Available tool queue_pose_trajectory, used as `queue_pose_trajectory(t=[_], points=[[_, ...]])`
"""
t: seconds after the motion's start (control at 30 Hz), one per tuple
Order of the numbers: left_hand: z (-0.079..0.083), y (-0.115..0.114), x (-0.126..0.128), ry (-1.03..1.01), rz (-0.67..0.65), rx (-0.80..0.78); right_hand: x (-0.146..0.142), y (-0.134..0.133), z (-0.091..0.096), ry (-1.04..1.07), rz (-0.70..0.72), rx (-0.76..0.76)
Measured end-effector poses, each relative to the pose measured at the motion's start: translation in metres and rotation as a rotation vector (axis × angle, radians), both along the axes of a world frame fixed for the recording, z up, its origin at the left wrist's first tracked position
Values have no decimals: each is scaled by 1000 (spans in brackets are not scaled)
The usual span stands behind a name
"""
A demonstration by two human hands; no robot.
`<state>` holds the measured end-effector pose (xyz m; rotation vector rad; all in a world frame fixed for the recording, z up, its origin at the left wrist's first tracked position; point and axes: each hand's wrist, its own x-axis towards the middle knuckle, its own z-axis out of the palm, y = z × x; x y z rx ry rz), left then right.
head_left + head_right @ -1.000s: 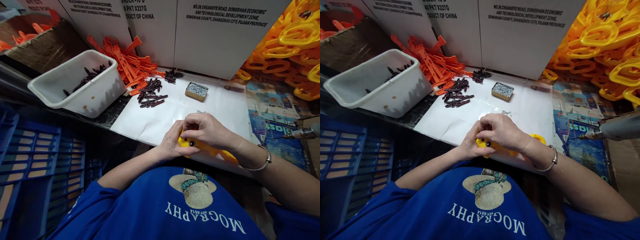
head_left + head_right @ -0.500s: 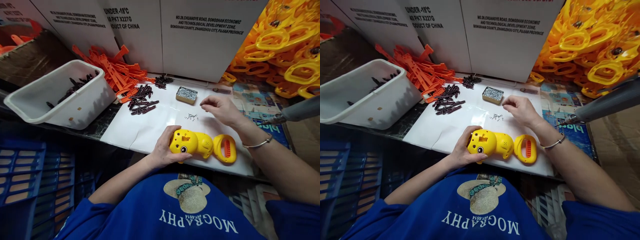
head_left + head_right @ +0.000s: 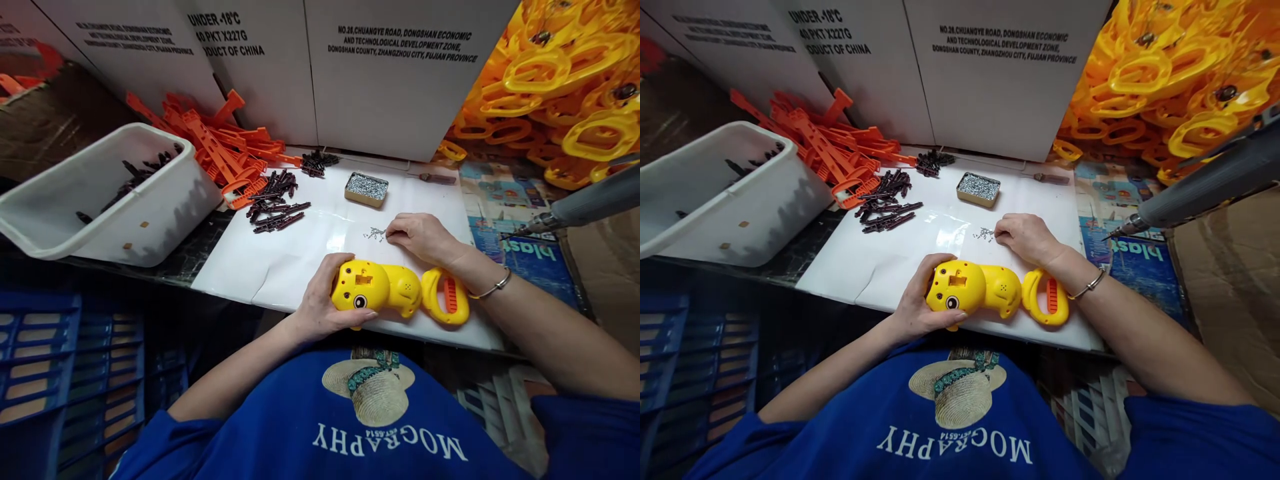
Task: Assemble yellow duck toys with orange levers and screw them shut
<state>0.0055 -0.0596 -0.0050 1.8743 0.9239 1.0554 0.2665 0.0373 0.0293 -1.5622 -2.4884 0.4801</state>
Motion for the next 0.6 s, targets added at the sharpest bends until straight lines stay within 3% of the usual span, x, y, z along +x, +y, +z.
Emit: queue_pose_trajectory(t=[0.33,0.6], points=[[-1,0,1,-15,-3,-14,12,-2,6,25,-101,-6],[-2,0,1,-20,3,7,-6,0,9,-151,-34,-31]])
